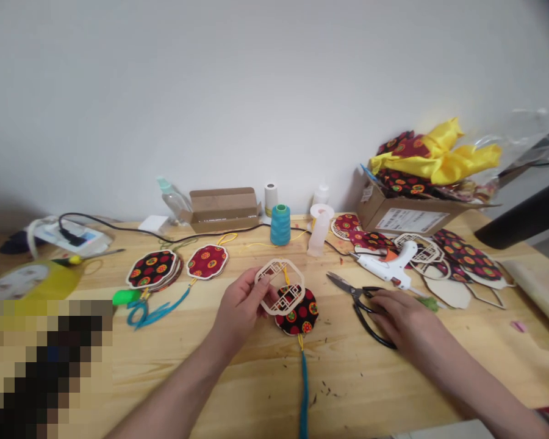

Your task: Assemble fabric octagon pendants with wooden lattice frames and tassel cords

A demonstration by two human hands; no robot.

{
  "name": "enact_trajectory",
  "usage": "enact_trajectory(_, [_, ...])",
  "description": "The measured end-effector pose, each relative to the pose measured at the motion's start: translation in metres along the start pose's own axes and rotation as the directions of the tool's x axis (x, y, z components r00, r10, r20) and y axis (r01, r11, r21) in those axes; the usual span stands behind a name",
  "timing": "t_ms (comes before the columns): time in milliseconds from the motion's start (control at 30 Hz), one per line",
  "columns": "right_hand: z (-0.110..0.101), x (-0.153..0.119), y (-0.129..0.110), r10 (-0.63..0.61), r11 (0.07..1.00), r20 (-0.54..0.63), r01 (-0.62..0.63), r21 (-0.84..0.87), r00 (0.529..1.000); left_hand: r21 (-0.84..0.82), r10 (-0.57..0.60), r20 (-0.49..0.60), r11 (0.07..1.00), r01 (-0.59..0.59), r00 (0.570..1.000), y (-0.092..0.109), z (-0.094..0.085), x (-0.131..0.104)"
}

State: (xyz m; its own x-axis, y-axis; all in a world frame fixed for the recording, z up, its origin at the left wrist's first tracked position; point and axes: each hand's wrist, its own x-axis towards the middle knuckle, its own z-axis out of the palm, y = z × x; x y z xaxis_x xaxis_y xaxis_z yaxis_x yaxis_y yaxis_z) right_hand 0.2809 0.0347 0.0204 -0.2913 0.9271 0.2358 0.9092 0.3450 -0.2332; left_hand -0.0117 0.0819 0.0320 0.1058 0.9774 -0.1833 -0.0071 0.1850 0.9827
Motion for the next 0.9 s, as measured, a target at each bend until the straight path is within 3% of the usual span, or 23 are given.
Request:
enact_trajectory(133, [-0.011,0.024,-0.019,0.015,0.996,0.023,-0.017,0.084,1.000,-0.016,-0.001,0.022,1.000,0.001,1.000,-0.002,-0.001,0.000])
enact_trajectory(300, [-0.007,0.083,-0.032,0.288,0.891,0.098,-0.305,0.338,0.952,-0.008,0.006,0.039,1.000,-0.006,0.999,-0.003,-0.002,0.001])
enact_trajectory(500, [0.012,0.141,-0.036,0.333,0.871,0.069,-0.335,0.360,0.940,0.016,0.021,0.032,1.000,-0.022,0.999,-0.003,-0.003,0.003])
enact_trajectory(900, [0.034,0.173,-0.055,0.246,0.927,0.056,-0.252,0.277,0.968,0.048,0.039,0.044,0.998,-0.041,0.998,-0.001,-0.001,0.002])
